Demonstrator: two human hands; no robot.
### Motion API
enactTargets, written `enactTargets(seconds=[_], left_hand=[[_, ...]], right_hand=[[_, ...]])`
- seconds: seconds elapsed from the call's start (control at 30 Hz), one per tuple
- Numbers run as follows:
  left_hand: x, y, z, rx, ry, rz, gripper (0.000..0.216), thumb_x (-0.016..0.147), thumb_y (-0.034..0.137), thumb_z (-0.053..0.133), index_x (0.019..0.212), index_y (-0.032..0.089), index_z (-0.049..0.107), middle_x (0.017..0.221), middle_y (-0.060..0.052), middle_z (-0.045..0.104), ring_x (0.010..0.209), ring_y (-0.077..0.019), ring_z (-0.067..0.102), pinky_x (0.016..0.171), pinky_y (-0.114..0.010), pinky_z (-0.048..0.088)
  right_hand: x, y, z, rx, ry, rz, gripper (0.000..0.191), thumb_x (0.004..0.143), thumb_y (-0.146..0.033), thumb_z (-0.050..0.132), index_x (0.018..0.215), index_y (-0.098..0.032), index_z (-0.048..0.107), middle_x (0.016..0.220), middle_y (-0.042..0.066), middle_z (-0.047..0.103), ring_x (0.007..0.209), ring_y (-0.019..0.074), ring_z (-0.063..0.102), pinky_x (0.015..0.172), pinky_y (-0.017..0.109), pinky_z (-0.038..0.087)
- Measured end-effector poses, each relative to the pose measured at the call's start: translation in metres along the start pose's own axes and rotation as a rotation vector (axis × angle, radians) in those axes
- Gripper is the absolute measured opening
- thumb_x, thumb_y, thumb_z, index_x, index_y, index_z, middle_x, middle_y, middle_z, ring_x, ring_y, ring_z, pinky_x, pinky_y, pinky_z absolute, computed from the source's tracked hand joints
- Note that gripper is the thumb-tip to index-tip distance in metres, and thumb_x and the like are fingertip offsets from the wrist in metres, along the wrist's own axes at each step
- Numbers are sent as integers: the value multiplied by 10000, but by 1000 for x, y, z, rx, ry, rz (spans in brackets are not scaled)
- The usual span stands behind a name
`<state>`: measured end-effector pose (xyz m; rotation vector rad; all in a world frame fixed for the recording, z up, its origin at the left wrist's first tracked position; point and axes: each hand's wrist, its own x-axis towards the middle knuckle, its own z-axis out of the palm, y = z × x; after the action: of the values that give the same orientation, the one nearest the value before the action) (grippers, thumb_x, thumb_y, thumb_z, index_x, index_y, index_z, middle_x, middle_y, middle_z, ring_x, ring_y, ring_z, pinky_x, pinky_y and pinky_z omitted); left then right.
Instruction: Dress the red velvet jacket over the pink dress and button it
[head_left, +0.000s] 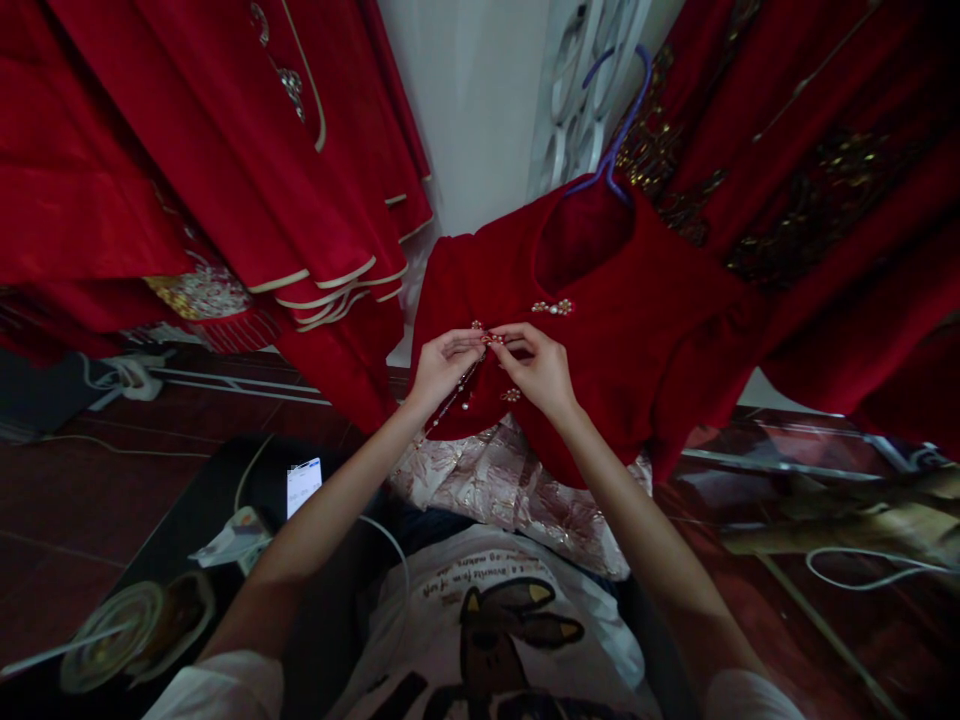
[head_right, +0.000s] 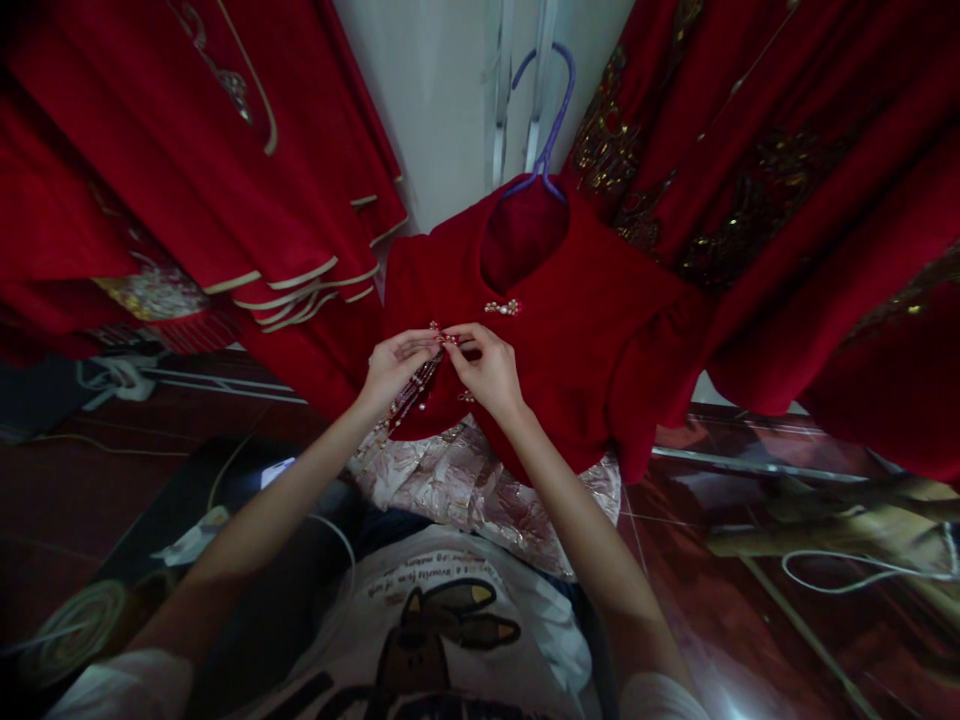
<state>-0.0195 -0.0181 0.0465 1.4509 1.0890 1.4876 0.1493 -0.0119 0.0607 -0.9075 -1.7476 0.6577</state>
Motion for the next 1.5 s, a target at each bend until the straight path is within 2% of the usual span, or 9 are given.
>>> enactTargets(seconds=[0.13, 0.27, 0.4, 0.67, 0.83, 1.23, 1.33, 1.4, 1.5], left_hand=[[1, -1, 2, 18, 48, 2, 332, 687, 327, 795, 941, 125, 724, 904, -83, 758, 801, -160, 705, 847, -324, 565], [2, -2, 3, 44, 93, 7, 274, 703, 303, 776, 907, 125, 732, 897, -81, 760, 782, -154, 705, 818, -306, 566], [4, -3, 3, 37, 109, 6, 261, 695, 282, 769, 901, 125, 743, 911, -81, 766, 800, -157, 711, 838, -312, 566], [11, 2, -8, 72, 7, 46, 244, 689, 286, 776, 878, 132, 771, 894, -82, 765, 802, -169, 713, 845, -337, 573], [16, 2, -16, 204, -58, 146, 214, 716, 288, 772, 891, 164, 780, 923, -72, 724, 858, -159, 682, 819, -299, 562], [27, 2, -24, 310, -125, 162, 177, 726, 272, 767, 885, 194, 774, 955, -60, 624, 895, -156, 632, 793, -302, 556], [24, 3, -22, 295, -175, 118, 248, 753, 247, 732, 988, 171, 733, 995, -69, 642, 878, -146, 637, 807, -306, 551], [18, 6, -22, 290, -152, 76, 336, 751, 228, 722, 1075, 148, 674, 969, -71, 663, 843, -140, 643, 800, -307, 548], [2, 15, -29, 358, -122, 57, 315, 766, 248, 700, 1056, 140, 641, 980, -81, 686, 862, -150, 653, 804, -305, 542]], right_hand=[[2, 2, 3, -80, 8, -41, 209, 885, -263, 573, 1050, -192, 680, 1002, 54, 712, 777, 134, 689, 594, 208, 561], [4, 2, 4, -112, -10, -65, 205, 887, -257, 573, 1052, -200, 681, 1015, 45, 712, 771, 135, 690, 585, 210, 557], [5, 2, 4, -157, 8, -71, 188, 896, -271, 578, 1033, -212, 692, 962, 26, 730, 790, 147, 700, 687, 247, 568], [3, 3, 9, -175, 63, -62, 196, 906, -277, 563, 1021, -213, 707, 974, 32, 727, 794, 150, 691, 751, 264, 558], [2, 1, 11, -159, 71, -18, 189, 892, -272, 568, 1011, -204, 699, 928, 33, 715, 705, 132, 676, 682, 245, 549], [6, -1, 16, -186, 87, 23, 158, 880, -247, 558, 964, -189, 678, 907, 41, 711, 667, 122, 657, 668, 242, 541], [7, -3, 11, -248, 50, 40, 164, 880, -243, 563, 993, -190, 668, 905, 43, 717, 679, 135, 670, 681, 258, 544], [5, -7, 2, -243, -22, 54, 225, 870, -236, 579, 1079, -191, 648, 923, 46, 721, 703, 141, 687, 689, 259, 549], [-6, -16, -16, -208, -126, 96, 331, 856, -234, 600, 1184, -188, 607, 945, 51, 725, 690, 134, 697, 671, 249, 552]])
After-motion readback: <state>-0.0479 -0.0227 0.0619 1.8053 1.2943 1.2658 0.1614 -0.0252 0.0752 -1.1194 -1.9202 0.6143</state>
